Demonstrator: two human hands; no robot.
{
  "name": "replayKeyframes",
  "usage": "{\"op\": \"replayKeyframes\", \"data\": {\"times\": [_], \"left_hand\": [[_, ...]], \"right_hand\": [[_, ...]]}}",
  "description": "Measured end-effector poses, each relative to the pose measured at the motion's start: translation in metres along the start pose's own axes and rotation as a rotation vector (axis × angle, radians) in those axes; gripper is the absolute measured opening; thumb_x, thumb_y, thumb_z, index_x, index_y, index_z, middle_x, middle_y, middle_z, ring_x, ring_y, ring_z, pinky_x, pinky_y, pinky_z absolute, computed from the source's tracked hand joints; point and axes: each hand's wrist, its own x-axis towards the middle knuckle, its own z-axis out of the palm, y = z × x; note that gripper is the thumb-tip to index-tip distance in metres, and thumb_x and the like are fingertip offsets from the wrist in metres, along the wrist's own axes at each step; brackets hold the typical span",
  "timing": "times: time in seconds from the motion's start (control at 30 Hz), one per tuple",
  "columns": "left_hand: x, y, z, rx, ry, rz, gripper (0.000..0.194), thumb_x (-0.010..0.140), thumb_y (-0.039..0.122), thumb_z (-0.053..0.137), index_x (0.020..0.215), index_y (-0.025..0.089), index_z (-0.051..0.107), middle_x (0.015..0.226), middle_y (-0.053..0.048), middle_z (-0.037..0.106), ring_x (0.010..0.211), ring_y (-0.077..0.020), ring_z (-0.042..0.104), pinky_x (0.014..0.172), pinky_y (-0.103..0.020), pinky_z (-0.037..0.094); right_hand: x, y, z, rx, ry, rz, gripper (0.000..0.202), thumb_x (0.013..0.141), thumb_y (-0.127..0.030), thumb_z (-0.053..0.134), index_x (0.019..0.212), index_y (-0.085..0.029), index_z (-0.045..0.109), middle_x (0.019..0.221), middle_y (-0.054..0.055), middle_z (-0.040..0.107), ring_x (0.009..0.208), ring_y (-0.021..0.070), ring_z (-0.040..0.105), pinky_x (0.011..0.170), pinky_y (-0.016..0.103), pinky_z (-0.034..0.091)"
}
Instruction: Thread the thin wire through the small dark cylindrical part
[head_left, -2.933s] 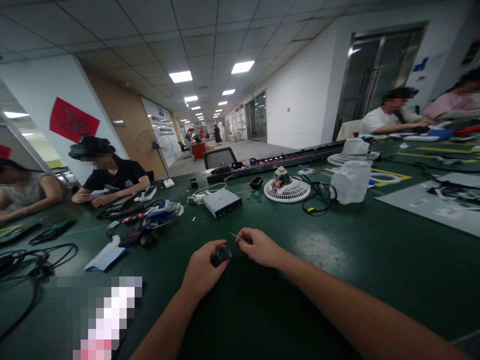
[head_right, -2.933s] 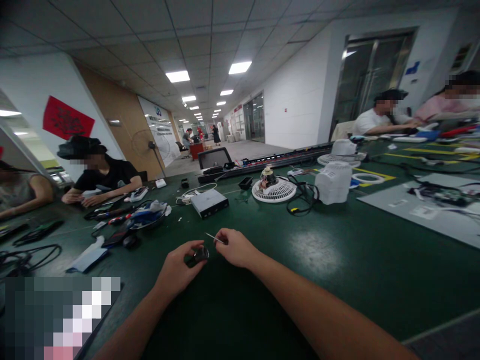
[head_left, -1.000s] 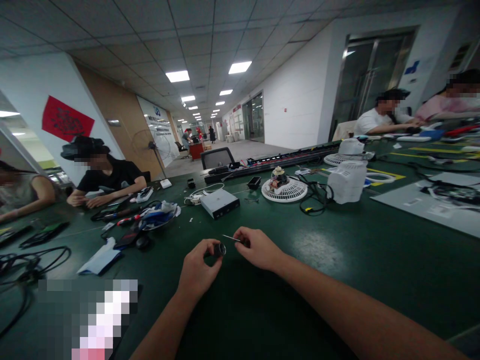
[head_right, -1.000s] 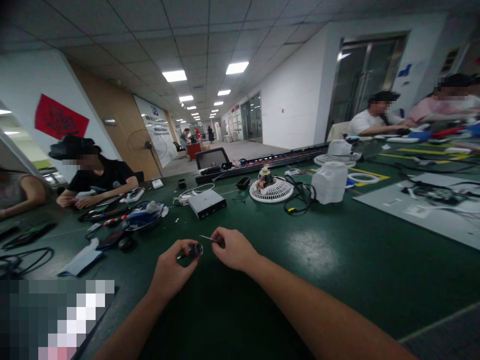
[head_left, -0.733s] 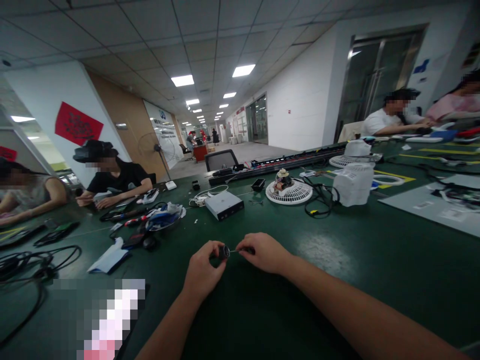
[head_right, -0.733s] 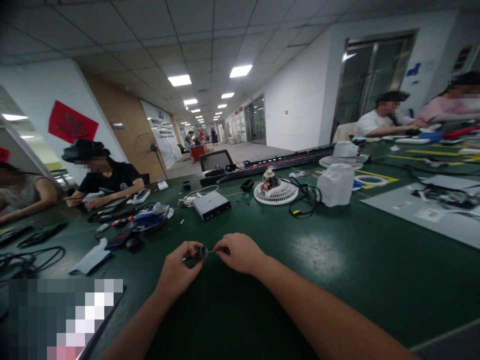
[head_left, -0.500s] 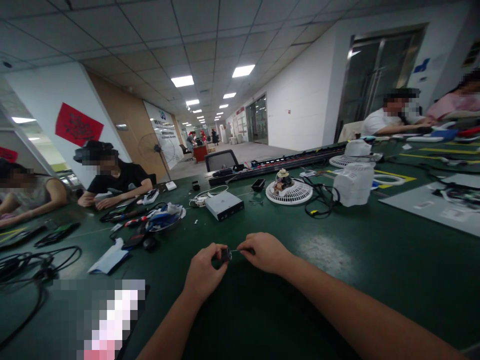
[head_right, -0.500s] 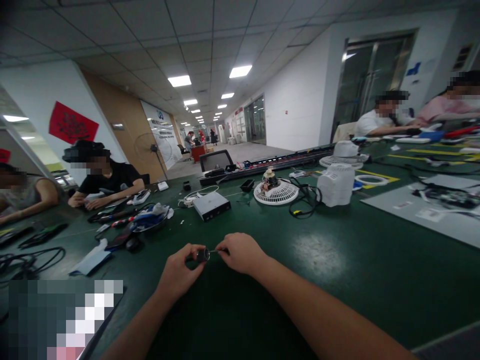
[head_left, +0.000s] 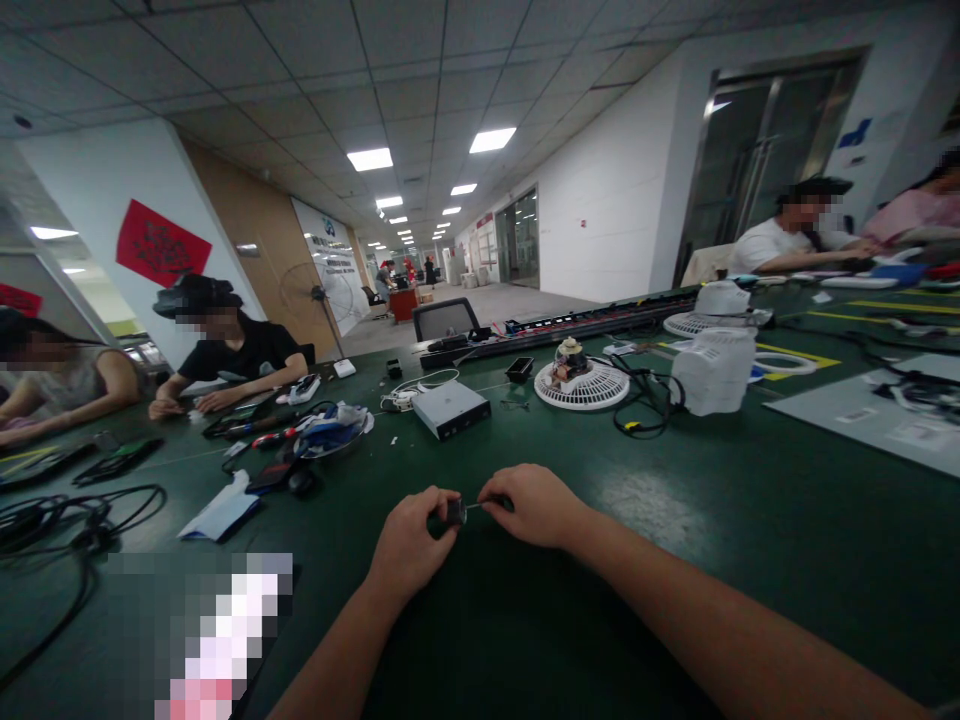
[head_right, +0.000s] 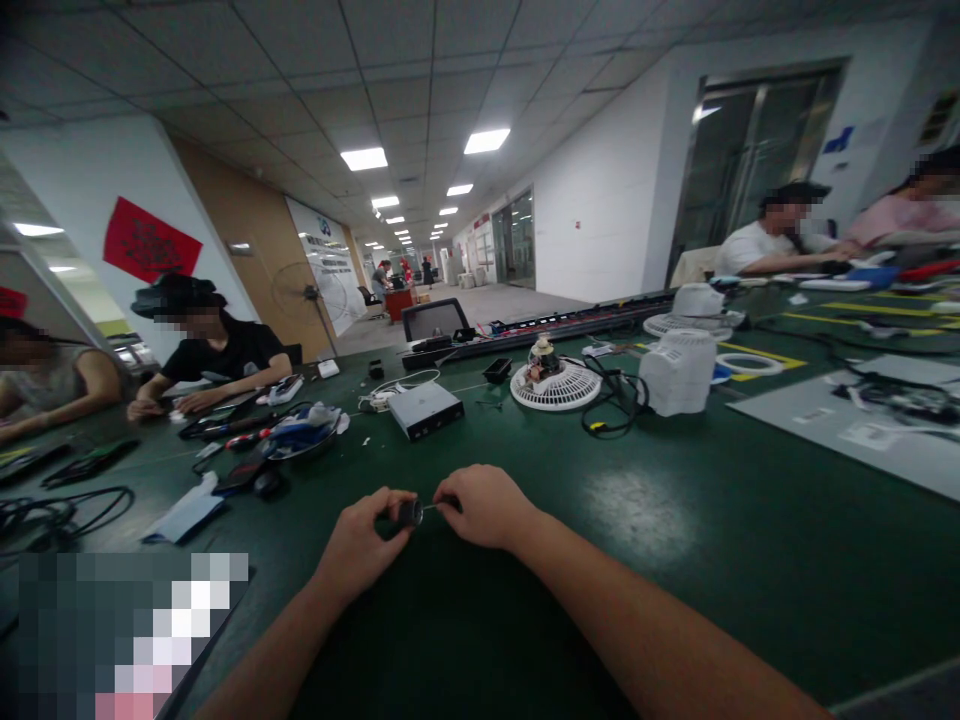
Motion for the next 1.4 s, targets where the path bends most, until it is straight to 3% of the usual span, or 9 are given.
{"op": "replayKeyframes", "data": {"times": [0.57,0.83,1.03,1.17,1.4], "left_hand": [[-0.001,0.001,0.002,0.04,0.02,-0.022,0.022,0.072,0.011,0.061,0.073,0.024,0.043,0.1,0.0,0.072,0.091,-0.0212,0.067,0.078,-0.037,0.051],[0.0,-0.001,0.002,0.061,0.016,-0.017,0.02,0.073,0.013,0.061,0.074,0.024,0.045,0.099,-0.001,0.073,0.088,-0.0214,0.066,0.074,-0.035,0.05],[0.001,0.002,0.002,-0.001,0.015,-0.063,0.019,0.074,0.013,0.06,0.076,0.023,0.045,0.1,-0.002,0.072,0.092,-0.0202,0.067,0.08,-0.035,0.051],[0.0,0.003,0.004,-0.025,-0.01,-0.076,0.018,0.076,0.016,0.062,0.09,0.024,0.053,0.101,-0.002,0.071,0.093,-0.0201,0.067,0.083,-0.035,0.052],[-0.001,-0.004,0.004,0.013,0.002,-0.074,0.047,0.075,0.019,0.065,0.121,0.024,0.055,0.109,-0.004,0.072,0.101,-0.0218,0.068,0.092,-0.039,0.052]], "right_hand": [[-0.001,0.0,0.001,0.014,-0.037,-0.094,0.027,0.089,-0.025,0.051,0.104,-0.023,0.073,0.098,0.005,0.074,0.089,0.0215,0.066,0.078,0.032,0.046],[0.001,0.005,0.001,-0.042,-0.034,-0.035,0.025,0.088,-0.025,0.052,0.1,-0.023,0.074,0.095,0.006,0.074,0.087,0.0224,0.066,0.076,0.032,0.045],[-0.001,-0.002,-0.004,-0.042,-0.026,-0.12,0.026,0.089,-0.026,0.051,0.103,-0.023,0.073,0.097,0.004,0.074,0.085,0.0192,0.065,0.075,0.029,0.045],[0.0,-0.003,-0.005,-0.106,-0.007,-0.052,0.027,0.09,-0.027,0.049,0.104,-0.023,0.072,0.096,0.004,0.073,0.086,0.0204,0.066,0.074,0.03,0.044],[-0.001,-0.003,-0.006,-0.086,-0.072,-0.06,0.026,0.087,-0.025,0.052,0.102,-0.024,0.073,0.096,0.005,0.074,0.087,0.0208,0.066,0.075,0.03,0.045]]}}
